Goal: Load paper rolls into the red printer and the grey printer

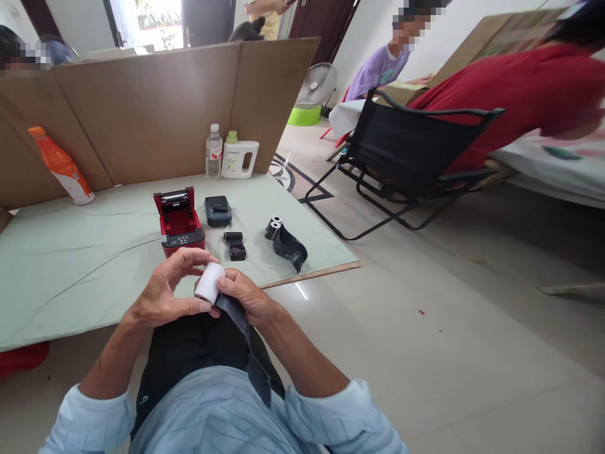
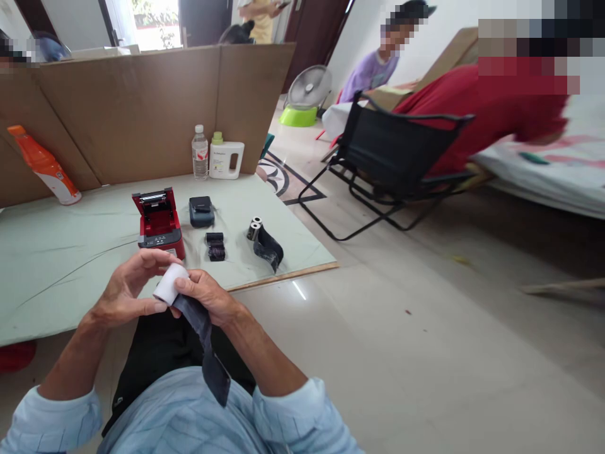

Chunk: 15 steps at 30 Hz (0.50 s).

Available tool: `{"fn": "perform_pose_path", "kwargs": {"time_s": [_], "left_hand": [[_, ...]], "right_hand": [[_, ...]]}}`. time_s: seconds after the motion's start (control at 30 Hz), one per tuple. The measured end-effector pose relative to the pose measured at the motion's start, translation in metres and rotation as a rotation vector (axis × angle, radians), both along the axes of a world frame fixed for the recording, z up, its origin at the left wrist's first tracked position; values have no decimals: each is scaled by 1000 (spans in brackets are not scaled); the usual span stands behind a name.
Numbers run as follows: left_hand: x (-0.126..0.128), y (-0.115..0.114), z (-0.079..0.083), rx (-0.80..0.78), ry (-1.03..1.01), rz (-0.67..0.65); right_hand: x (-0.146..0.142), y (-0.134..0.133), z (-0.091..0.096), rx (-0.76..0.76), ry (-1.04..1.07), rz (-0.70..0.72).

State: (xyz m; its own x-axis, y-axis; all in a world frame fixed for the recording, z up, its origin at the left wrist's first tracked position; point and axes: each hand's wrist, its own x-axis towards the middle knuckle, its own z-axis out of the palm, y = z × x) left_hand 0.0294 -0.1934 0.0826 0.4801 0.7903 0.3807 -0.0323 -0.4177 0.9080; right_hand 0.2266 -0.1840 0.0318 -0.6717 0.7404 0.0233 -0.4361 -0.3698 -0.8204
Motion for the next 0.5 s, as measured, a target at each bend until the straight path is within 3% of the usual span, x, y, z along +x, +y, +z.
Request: {"fn": "perform_pose_path", "kwargs": {"time_s": [0.1, 0.17, 0.37, 0.43, 0.5], "left_hand": [[-9, 2, 18, 116, 238, -2], [-11, 3, 23, 124, 269, 0], [-2, 1, 2, 9, 14, 22], [-3, 2, 2, 36, 40, 10], [-6, 2, 10, 127, 201, 0]], "right_hand": [[0, 0, -3, -15, -52, 2], [-2, -1, -4, -16, -2, 9], [-7, -6, -5, -25, 110, -2], [-4, -5, -5, -14, 58, 8], [-1, -2, -4, -5, -49, 29]]}}
